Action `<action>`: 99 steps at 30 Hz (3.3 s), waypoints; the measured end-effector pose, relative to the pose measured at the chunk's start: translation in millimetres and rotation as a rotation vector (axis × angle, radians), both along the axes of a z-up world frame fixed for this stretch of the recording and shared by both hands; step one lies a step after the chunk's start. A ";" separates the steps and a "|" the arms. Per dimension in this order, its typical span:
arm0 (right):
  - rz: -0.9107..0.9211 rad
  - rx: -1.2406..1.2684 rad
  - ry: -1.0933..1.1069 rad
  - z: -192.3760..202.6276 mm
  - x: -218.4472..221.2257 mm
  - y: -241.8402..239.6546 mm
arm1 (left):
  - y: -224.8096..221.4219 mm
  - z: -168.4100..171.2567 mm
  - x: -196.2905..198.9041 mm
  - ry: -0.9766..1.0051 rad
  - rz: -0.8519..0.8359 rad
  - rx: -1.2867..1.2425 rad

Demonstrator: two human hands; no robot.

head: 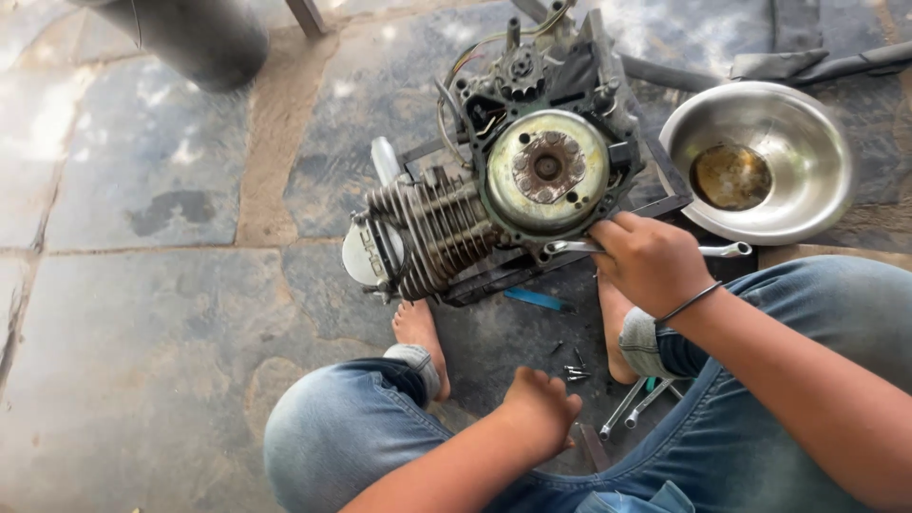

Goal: Disassembling and repairing a motorcycle engine using wrenches and other tools.

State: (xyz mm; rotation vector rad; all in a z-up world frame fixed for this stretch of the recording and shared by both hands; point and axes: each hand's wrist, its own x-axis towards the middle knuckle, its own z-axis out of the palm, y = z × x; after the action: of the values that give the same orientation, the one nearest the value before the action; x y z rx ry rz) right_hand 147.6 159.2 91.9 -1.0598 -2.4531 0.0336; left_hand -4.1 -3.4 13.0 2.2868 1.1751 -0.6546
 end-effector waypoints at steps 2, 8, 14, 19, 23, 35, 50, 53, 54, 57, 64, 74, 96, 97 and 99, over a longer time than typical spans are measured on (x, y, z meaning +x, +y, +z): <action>-0.024 0.016 -0.035 -2.1 3.1 1.5 | 2.8 -1.0 1.2 -0.020 -0.009 0.012; -0.005 -0.030 -0.020 -4.0 0.6 -0.9 | 3.1 -5.2 2.6 0.018 -0.016 -0.019; -0.014 0.033 0.031 3.0 3.3 -3.2 | 3.0 -6.3 1.7 -0.011 -0.009 0.026; -0.078 -0.086 0.088 6.4 2.8 -1.1 | -0.2 -8.6 1.0 -0.033 -0.005 0.043; -0.095 -0.091 0.105 13.2 -3.8 -7.2 | 0.5 -0.6 -0.9 -0.037 -0.019 0.077; -0.035 -0.083 0.029 -2.5 -0.7 -1.4 | 4.7 -2.7 1.6 -0.007 -0.038 -0.018; -0.025 -0.110 0.062 -23.3 1.7 7.8 | 68.5 -345.1 18.7 -0.317 1.090 -0.017; -0.015 -0.118 0.106 -32.1 2.5 10.1 | 82.6 -343.8 -3.6 -0.292 0.906 0.082; -0.016 -0.127 0.083 -36.9 2.5 13.5 | 85.3 -344.8 -9.5 -0.284 0.846 0.109; -0.018 -0.133 0.039 -44.1 5.7 16.4 | 81.3 -352.5 -15.2 -0.263 0.667 0.167; 0.021 -0.134 0.013 -22.7 8.8 10.6 | 55.7 -381.5 -18.3 -0.220 0.261 0.261; -0.019 -0.072 0.031 -28.9 1.9 12.1 | 6.1 -70.4 -16.3 -0.120 -0.129 -0.027; -0.114 -0.066 0.728 27.7 66.6 14.0 | -2.9 -0.5 -6.7 -0.062 0.023 0.004; -0.236 -0.256 0.863 24.4 75.3 18.8 | -2.3 -1.2 -7.2 -0.061 0.038 -0.009; -0.219 -0.433 1.093 31.5 91.1 23.0 | -5.3 -2.5 -9.8 -0.070 0.045 0.003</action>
State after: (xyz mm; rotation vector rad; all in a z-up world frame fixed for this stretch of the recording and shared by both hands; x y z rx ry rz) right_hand 238.7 182.2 123.4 -1.0590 -1.3500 0.8591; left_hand -13.9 -8.7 10.5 2.2605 1.1915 -0.5519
